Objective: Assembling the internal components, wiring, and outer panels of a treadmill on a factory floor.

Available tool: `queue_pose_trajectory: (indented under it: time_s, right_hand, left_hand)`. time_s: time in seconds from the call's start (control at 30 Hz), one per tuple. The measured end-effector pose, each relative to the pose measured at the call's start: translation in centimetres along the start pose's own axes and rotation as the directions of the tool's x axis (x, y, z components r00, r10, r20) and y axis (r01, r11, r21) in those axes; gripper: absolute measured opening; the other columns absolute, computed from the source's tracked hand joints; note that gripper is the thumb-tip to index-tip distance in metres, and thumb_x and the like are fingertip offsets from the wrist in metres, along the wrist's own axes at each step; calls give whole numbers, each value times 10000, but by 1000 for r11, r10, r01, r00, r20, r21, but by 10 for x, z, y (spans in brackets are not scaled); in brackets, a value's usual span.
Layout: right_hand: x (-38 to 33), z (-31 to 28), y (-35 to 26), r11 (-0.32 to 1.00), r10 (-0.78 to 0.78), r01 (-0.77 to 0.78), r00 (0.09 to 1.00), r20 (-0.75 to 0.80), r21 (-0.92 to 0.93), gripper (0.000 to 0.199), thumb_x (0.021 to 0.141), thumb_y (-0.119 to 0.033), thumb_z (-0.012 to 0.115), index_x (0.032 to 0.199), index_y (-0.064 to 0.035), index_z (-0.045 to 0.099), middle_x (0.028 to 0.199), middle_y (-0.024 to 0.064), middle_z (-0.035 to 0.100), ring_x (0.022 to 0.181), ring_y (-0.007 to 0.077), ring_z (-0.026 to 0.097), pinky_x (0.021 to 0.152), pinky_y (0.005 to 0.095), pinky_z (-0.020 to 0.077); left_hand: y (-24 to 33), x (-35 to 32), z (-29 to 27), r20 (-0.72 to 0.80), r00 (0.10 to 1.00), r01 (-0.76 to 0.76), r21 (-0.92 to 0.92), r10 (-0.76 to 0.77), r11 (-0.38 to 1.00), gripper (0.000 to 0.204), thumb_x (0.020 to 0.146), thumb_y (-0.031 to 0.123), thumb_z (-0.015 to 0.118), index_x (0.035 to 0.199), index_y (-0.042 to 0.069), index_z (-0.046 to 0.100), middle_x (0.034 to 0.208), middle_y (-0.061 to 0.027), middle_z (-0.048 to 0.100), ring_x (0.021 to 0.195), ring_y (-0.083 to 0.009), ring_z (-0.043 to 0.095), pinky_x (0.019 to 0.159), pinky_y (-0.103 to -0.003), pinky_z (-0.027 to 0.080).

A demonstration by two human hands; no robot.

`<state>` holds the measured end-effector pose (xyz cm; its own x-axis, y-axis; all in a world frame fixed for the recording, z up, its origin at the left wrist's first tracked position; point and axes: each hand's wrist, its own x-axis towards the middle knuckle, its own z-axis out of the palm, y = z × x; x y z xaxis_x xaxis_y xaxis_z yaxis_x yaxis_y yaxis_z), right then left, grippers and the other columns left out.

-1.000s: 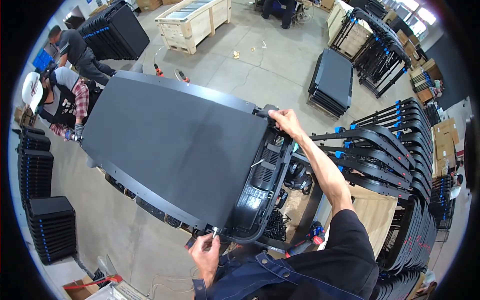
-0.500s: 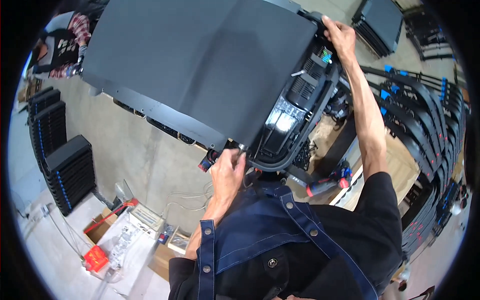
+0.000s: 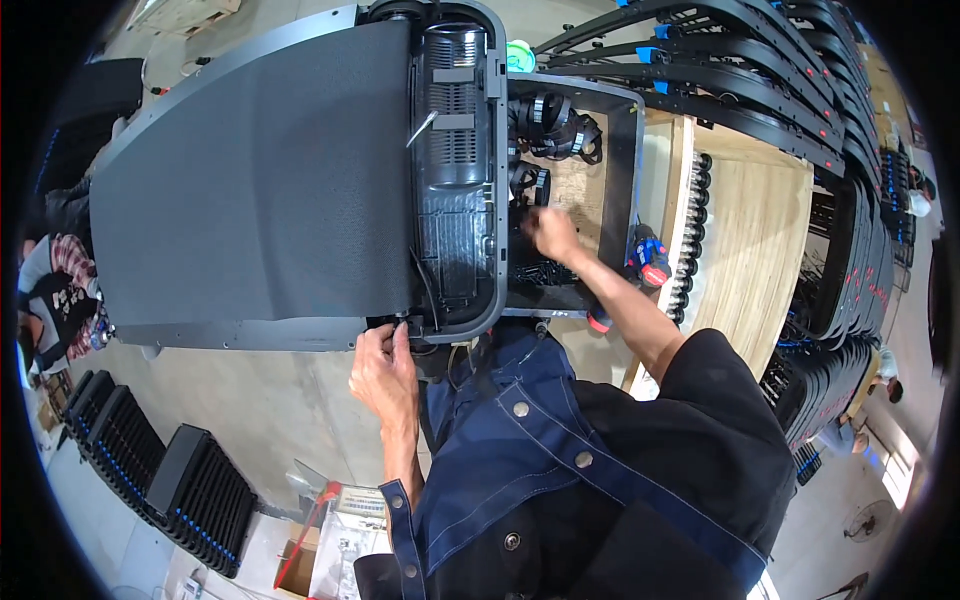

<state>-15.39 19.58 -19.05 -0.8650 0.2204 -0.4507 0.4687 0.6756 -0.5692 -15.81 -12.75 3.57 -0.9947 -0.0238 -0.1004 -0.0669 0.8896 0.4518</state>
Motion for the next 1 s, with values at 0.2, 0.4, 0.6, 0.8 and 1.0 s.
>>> queue_pose_trajectory:
  time_s: [0.2,0.4,0.6,0.8,1.0]
  right_hand:
    - [-9,80,50,966,166,-173,985,-48,-194,327,870,-247,737,1103,-52,614,984,219,689,937,464,665,775,546,544]
    - [-7,83,51,963,215,-236,964,-158,-130,235,830,-215,778,948,-34,686,928,218,712,932,444,682,791,528,552]
    - [-85,2,-48,582,410,-14,868,-279,813,298,900,-95,753,1168,19,689,887,129,739,756,204,724,671,310,579]
    - [-174,-10,-140,324,264,231,909,-322,917,187,914,-118,775,1067,-33,706,887,59,729,742,117,695,642,240,557]
    - [-205,-5,-168,855,7,226,895,-446,467,163,875,-101,763,982,-3,692,835,92,693,766,231,686,684,363,531]
  left_hand:
    - [-6,0,-3,15,999,-32,-21,32,999,160,901,211,758,914,59,709,820,-90,690,683,-284,681,601,-390,508]
    - [-17,3,-13,86,990,-106,-95,114,990,151,893,188,755,927,45,720,834,-111,691,697,-297,680,631,-394,524]
    - [-52,9,-31,268,948,-63,-368,170,928,172,902,136,753,1017,9,729,806,-99,670,641,-192,619,627,-330,503]
    - [-39,71,-52,219,490,-806,-255,844,534,263,868,-13,680,1121,57,694,1091,-103,683,1031,-291,631,881,-393,491]
    - [-13,118,-35,393,-146,-979,-190,908,-75,264,770,16,636,1024,67,685,1103,-71,631,1138,-297,572,991,-421,459]
